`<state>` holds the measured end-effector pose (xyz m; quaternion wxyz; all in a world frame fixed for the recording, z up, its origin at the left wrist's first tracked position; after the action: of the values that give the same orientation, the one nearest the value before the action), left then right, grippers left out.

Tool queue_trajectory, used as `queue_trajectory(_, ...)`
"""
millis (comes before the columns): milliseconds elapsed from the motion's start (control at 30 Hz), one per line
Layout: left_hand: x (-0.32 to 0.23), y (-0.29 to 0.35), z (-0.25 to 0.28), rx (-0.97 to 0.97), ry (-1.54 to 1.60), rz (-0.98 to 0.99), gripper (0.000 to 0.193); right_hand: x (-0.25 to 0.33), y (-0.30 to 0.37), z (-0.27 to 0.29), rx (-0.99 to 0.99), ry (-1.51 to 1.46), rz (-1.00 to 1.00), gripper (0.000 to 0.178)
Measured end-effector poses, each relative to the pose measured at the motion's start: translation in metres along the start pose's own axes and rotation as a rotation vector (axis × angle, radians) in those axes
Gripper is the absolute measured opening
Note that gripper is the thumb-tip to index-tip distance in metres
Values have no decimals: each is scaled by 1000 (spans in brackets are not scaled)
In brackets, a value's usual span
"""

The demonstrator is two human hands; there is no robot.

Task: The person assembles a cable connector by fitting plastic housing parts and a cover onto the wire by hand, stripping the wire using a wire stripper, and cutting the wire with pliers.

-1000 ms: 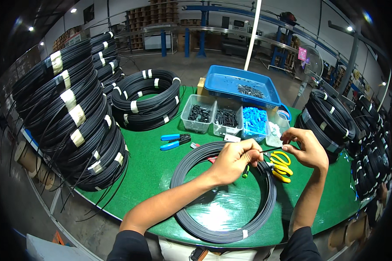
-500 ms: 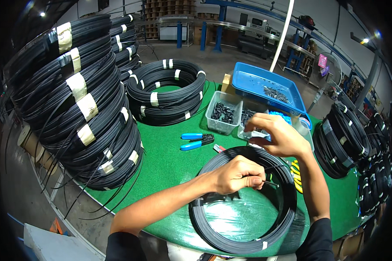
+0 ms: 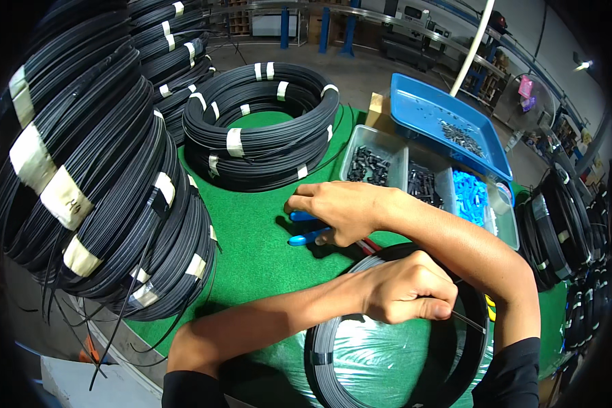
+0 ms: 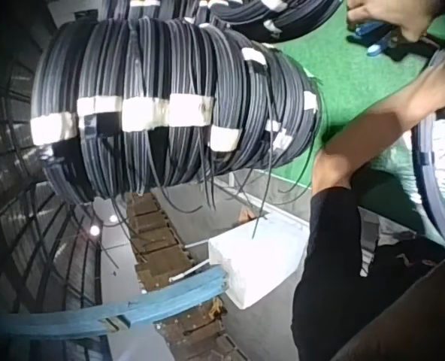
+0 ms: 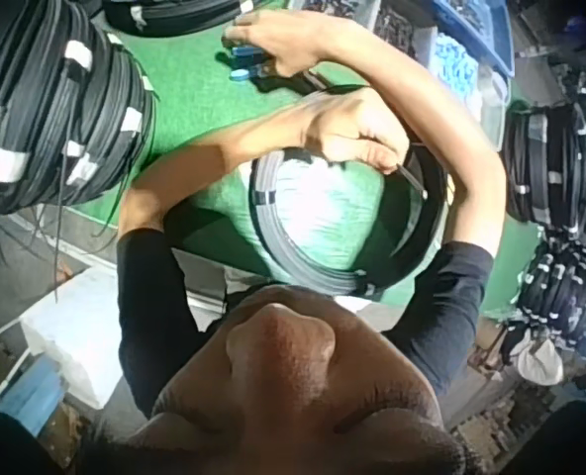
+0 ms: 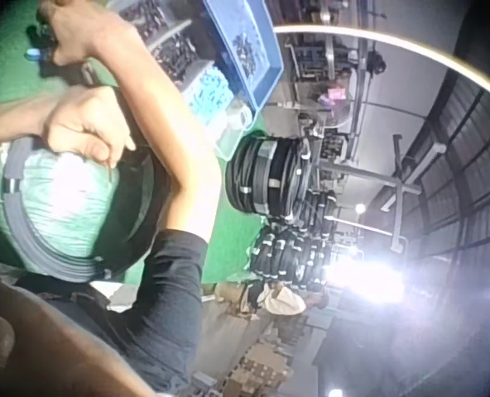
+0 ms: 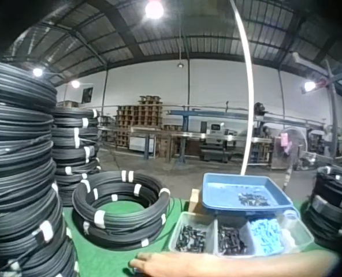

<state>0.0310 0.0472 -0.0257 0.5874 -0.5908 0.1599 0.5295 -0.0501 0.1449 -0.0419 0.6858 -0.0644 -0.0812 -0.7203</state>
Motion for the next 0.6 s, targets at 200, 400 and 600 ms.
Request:
queue_trajectory(200, 7, -1, 8, 14, 6, -11, 31, -11, -6, -22, 195, 59, -4, 73)
queue_trajectory(400, 1, 3, 7, -44, -18, -32, 31, -3, 0, -12, 130, -28, 4, 74)
queue_trajectory(600, -40, -11, -19, -157, -151, -53, 28, 39, 74, 69, -398, -94, 56, 69)
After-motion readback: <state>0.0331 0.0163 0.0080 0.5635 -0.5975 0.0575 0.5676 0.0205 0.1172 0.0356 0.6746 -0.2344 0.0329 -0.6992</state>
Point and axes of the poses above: each hand's wrist, its own y-axis away from the middle knuckle, its own z-axis out of the back of the hand, x = y × z, the point moved 7 cm from there along -y, towards the middle knuckle, and after that the axes turned 15 degrees about z, right-handed, at the moved point
